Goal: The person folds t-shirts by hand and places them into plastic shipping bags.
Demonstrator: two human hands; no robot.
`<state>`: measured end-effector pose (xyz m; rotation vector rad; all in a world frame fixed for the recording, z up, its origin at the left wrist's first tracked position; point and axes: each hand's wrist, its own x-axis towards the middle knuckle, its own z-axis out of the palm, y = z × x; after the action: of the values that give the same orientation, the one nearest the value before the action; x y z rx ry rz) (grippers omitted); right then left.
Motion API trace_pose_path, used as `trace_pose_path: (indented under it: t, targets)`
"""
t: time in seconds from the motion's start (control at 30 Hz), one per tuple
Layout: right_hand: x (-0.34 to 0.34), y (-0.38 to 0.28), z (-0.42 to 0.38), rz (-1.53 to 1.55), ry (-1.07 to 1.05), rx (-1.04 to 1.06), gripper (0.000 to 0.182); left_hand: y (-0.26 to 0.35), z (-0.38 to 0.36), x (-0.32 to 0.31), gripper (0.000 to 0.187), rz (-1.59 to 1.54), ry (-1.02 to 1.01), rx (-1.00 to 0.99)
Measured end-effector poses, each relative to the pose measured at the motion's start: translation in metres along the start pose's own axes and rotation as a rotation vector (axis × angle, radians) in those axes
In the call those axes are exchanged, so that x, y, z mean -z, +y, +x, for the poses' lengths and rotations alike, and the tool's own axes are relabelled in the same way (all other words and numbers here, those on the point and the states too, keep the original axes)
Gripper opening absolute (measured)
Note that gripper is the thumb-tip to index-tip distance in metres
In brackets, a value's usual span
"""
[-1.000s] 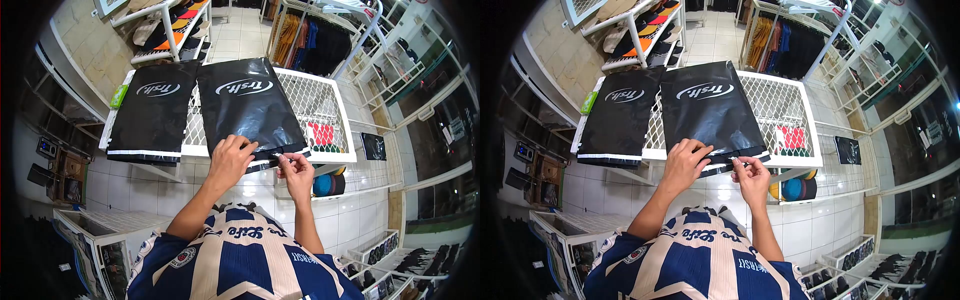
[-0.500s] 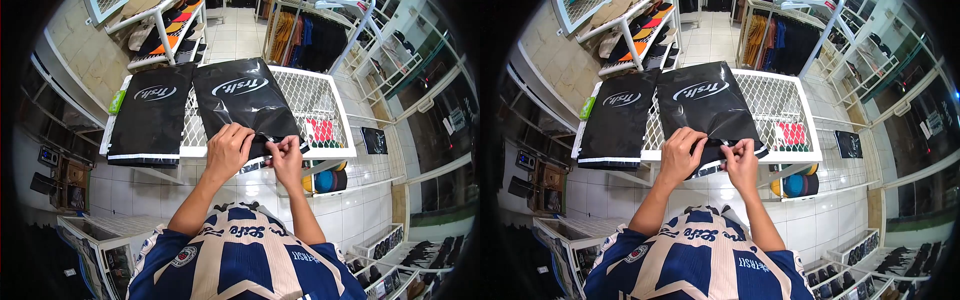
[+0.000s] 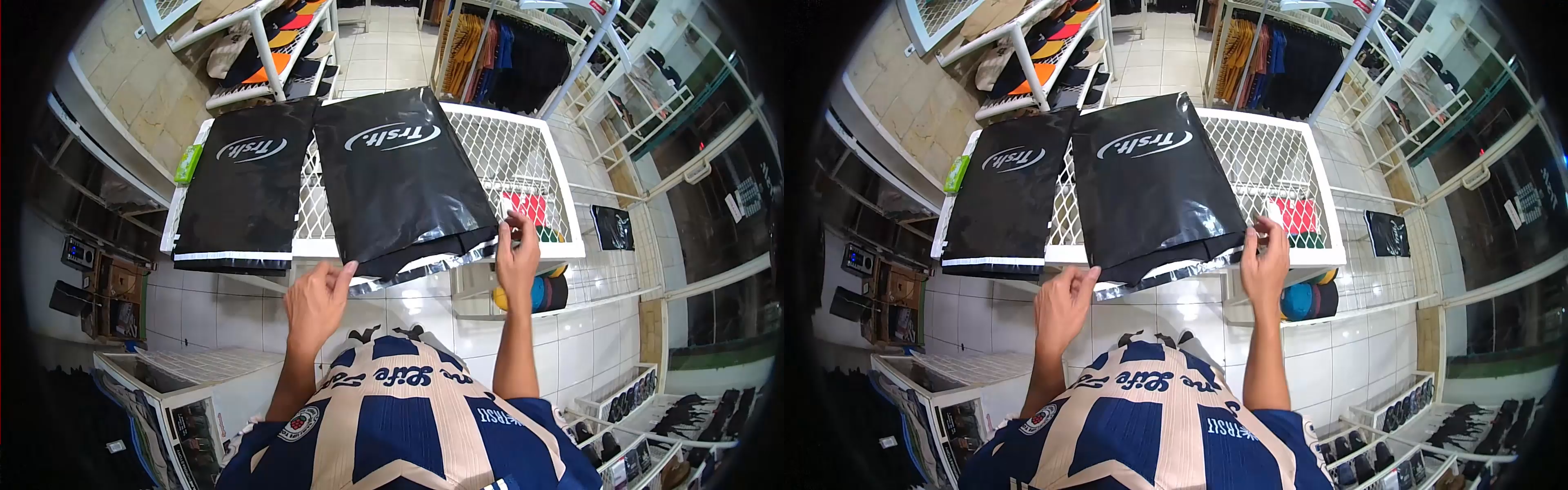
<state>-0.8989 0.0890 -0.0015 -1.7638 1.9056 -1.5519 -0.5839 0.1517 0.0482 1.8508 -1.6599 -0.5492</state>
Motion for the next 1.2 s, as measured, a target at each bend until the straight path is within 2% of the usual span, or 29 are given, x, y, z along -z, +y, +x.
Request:
trace_pose_path:
  t: [0.03,0.1,0.17,0.2,0.27,0.37,0.47,0.57,0.6,0.63,0.7,0.73,0.77,0.83,0.87,0.9,0.97,1.0,1.03,1.07,1.1,1.17,1.2]
  targets:
    - [0.001,0.009,0.004,0.048,-0.098,-0.079,0.026,-0.005,-0.004,0.002,0.029,0.039,-0.129,0.178]
    - [0.004,0.013,0.007,-0.016,-0.172,-0.067,0.027,-0.029,-0.006,-0.017,0.031,-0.065,-0.154,0.156]
    - [0.003,0.011,0.010,-0.076,-0.254,-0.041,0.028,-0.053,-0.005,-0.043,0.032,-0.598,-0.113,0.068]
    - [0.004,0.010,0.008,-0.103,-0.262,-0.080,0.027,-0.051,-0.004,-0.042,0.032,-0.601,-0.107,0.072]
    - [0.008,0.005,-0.002,-0.076,-0.246,-0.191,0.026,-0.045,0.001,-0.042,0.031,-0.913,-0.018,0.203]
    - [0.022,-0.009,-0.024,-0.071,-0.350,-0.317,0.026,-0.057,0.008,-0.034,0.026,-0.807,0.003,0.230]
    - [0.022,-0.016,-0.046,0.097,-0.328,-0.459,0.026,-0.066,0.008,-0.033,0.025,-0.778,-0.016,0.248]
    - [0.017,-0.025,-0.046,0.238,-0.310,-0.519,0.027,-0.064,0.015,-0.033,0.023,-0.768,-0.045,0.227]
    - [0.013,-0.029,-0.039,0.261,-0.283,-0.531,0.025,-0.061,0.023,-0.034,0.024,-0.760,0.002,0.201]
    - [0.006,-0.024,-0.030,0.262,-0.272,-0.527,0.025,-0.052,0.030,-0.032,0.024,-0.753,0.050,0.177]
    - [-0.011,-0.010,-0.012,0.249,-0.268,-0.357,0.025,-0.042,0.058,-0.024,0.026,-0.651,0.057,0.020]
    - [-0.018,-0.013,0.003,0.324,-0.273,-0.403,0.027,-0.034,0.078,-0.023,0.027,-0.636,0.079,0.019]
    - [-0.020,-0.015,0.010,0.395,-0.281,-0.451,0.029,-0.028,0.086,-0.023,0.028,-0.623,0.101,0.024]
    - [0.006,-0.008,0.000,0.307,-0.390,-0.458,0.038,-0.034,0.074,-0.012,0.028,-0.645,0.004,0.108]
    - [0.021,0.000,-0.018,0.311,-0.404,-0.471,0.041,-0.057,0.061,-0.018,0.027,-0.746,-0.019,0.094]
    - [0.028,0.008,-0.027,0.313,-0.427,-0.487,0.044,-0.058,0.044,-0.010,0.028,-0.689,-0.069,0.163]
    - [0.027,-0.007,-0.032,0.289,-0.429,-0.505,0.046,-0.058,0.026,-0.014,0.032,-0.773,-0.113,0.271]
    - [0.029,-0.020,-0.039,0.261,-0.418,-0.525,0.049,-0.059,0.021,-0.018,0.032,-0.758,-0.124,0.290]
    - [0.026,-0.032,-0.035,0.260,-0.421,-0.546,0.052,-0.058,0.026,-0.026,0.035,-0.718,-0.063,0.205]
    - [0.024,-0.038,-0.031,0.213,-0.413,-0.562,0.047,-0.057,0.032,-0.031,0.037,-0.681,-0.002,0.114]
    - [0.023,-0.041,-0.026,0.166,-0.401,-0.575,0.043,-0.055,0.036,-0.032,0.037,-0.681,-0.001,0.105]
    - [0.012,-0.010,-0.029,0.166,-0.406,-0.513,0.037,-0.050,0.044,-0.034,0.040,-0.584,0.040,0.057]
    - [0.009,-0.010,-0.025,0.164,-0.422,-0.461,0.032,-0.047,0.046,-0.033,0.036,-0.623,0.011,0.114]
